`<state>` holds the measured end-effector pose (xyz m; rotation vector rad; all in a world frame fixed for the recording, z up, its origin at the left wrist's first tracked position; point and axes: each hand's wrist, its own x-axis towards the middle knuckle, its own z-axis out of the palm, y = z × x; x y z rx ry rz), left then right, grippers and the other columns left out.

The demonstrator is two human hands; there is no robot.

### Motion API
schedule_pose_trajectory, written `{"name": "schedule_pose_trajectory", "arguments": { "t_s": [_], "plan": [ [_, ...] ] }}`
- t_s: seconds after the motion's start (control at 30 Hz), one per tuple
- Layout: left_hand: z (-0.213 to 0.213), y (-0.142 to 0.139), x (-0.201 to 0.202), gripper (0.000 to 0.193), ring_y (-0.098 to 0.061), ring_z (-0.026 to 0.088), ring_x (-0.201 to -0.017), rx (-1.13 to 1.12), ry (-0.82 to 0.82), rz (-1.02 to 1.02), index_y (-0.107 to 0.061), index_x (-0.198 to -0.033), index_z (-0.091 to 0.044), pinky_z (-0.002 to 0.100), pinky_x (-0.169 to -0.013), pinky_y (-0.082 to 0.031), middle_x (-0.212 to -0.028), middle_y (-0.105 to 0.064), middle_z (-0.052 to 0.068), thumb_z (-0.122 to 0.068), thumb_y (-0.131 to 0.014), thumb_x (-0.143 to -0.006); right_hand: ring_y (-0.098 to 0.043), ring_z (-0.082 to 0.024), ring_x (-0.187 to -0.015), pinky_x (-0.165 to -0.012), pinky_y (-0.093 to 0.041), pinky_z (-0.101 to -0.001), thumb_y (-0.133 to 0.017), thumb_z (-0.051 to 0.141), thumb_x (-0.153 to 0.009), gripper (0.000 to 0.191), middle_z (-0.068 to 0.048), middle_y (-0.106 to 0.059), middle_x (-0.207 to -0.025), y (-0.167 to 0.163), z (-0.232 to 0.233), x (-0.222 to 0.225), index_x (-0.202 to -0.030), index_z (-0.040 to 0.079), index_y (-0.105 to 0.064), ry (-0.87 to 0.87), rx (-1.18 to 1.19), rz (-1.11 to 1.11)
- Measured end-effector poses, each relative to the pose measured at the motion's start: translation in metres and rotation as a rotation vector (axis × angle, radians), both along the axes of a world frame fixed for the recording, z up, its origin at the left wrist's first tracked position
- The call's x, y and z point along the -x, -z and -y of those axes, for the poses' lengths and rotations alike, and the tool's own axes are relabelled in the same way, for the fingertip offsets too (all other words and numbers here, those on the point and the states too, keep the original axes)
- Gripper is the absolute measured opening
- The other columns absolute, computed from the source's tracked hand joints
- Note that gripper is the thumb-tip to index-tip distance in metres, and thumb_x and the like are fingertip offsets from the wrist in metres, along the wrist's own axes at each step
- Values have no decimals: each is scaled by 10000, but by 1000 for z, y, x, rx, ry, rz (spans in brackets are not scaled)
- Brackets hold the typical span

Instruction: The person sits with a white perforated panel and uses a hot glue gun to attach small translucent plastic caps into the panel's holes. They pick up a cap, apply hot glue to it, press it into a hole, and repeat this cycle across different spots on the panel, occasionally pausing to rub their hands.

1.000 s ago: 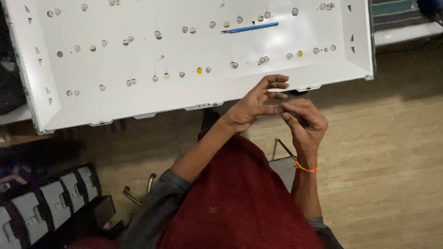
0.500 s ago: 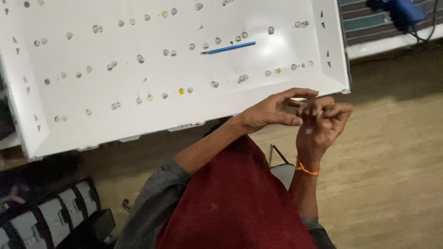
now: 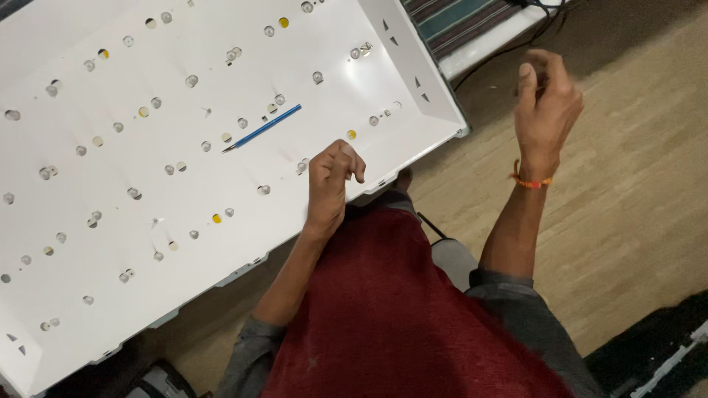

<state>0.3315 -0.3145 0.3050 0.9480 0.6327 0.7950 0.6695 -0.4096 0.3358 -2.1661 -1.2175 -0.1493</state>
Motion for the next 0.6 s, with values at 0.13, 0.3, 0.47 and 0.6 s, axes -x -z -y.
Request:
{"name": "schedule_pose_trajectory", "arguments": {
  "t_s": [0.13,0.3,0.47,0.6],
  "plan": [
    [8,-4,-54,470,-504,68,-622,-122,15,-167,-655,-754,-10,264,-641,-427,-673,-631,64,-237,-647,-1166,-731,-215,-951,-803,-615,-369,-689,-1,-1087,216,-136,-722,-1077,45,-65,-98,-1300,1,-660,-206,-248,-29],
    [20,-21,-175,250,-619,73,-801,-345,27,-283,-681,-1119,-42,240,-709,-531,-954,-703,22,-206,-751,-944,-596,-414,-1113,-897,-514,-520,-938,257,-882,708,-183,-565,-1327,87,-165,-184,-1424,41,-536,-324,39,279],
    [34,-22,-280,230,-675,92,-859,-429,-52,-331,-696,-1127,-52,238,-741,-527,-979,-715,13,-209,-740,-964,-540,-467,-1097,-837,-484,-574,-965,421,-706,951,-196,-492,-1346,105,-201,-216,-1444,45,-499,-270,341,207],
    [34,-4,-330,174,-634,101,-797,-416,-153,-406,-713,-1068,-40,257,-700,-509,-966,-692,40,-195,-728,-990,-550,-417,-1164,-930,-502,-507,-964,319,-811,757,-165,-516,-1359,115,-197,-247,-1417,80,-580,-463,247,132]
  ]
}}
